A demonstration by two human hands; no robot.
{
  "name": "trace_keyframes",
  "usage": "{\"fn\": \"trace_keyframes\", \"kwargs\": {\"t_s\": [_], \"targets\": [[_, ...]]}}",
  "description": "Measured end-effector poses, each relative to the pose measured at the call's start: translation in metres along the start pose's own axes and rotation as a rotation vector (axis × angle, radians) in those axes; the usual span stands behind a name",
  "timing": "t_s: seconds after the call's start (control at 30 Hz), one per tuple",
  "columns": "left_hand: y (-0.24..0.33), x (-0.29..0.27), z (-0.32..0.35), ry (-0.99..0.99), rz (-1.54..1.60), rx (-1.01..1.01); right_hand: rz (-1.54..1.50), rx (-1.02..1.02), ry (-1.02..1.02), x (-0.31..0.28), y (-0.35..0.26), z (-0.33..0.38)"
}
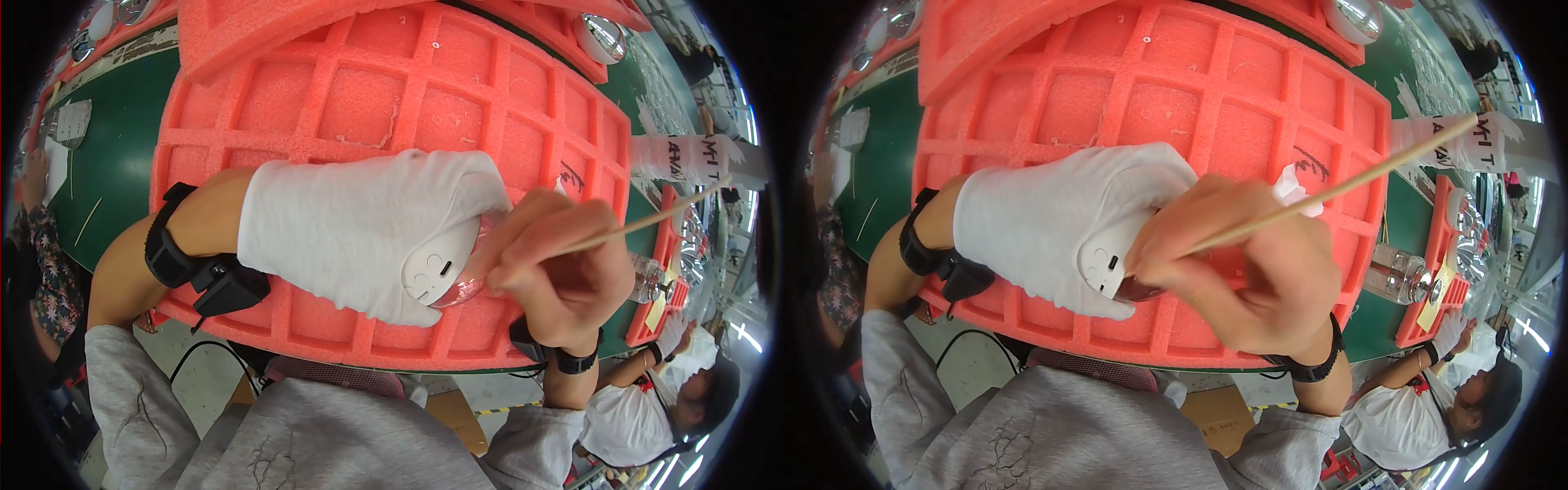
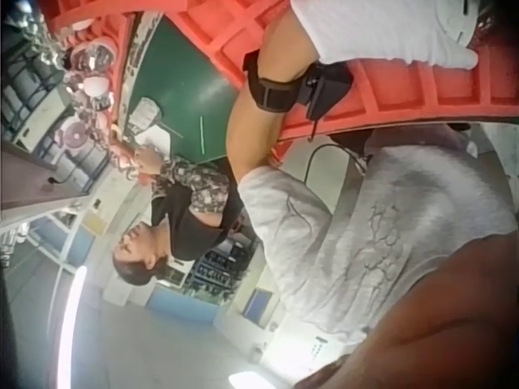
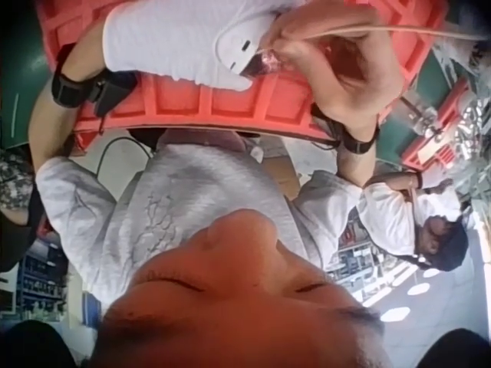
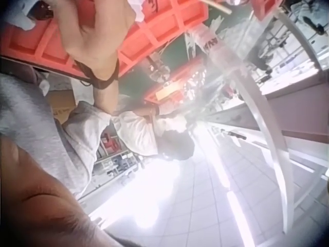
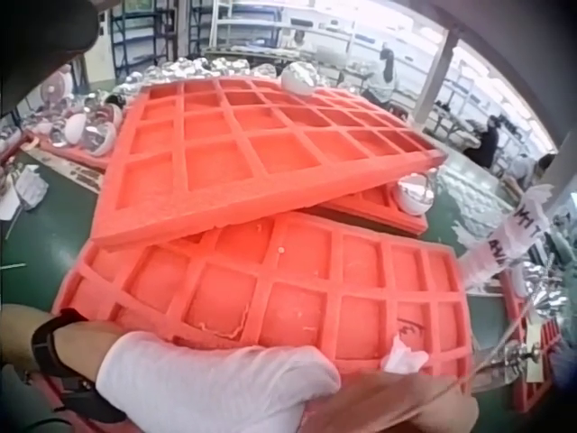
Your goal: The person cleans a small electronic device by wiping it with a cloth and using a wooden stick to scrape the crevices. They then pick up a new cloth to wipe the device again before continuing to scrape the small openings with the stick.
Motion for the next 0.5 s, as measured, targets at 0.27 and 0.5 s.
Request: {"fn": "trace_keyframes", "kwargs": {"t_s": [0.27, 0.5], "targets": [[0.004, 0.000, -0.002, -0.017, -0.047, 0.039, -0.055, 0.030, 0.000, -0.003, 0.004, -0.003], [0.001, -0.001, -0.002, -0.003, 0.084, 0.053, 0.124, -0.187, -0.241, 0.006, -0.007, -0.010]]}}
Point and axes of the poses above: each hand's wrist, its own z-axis away from the middle knuckle, its own x-axis out of the palm, y = z × x, the point moved 7 cm from there along -z, towards the middle knuckle, and after that the axes turned 5 degrees about -y, right-handed, at the moved point
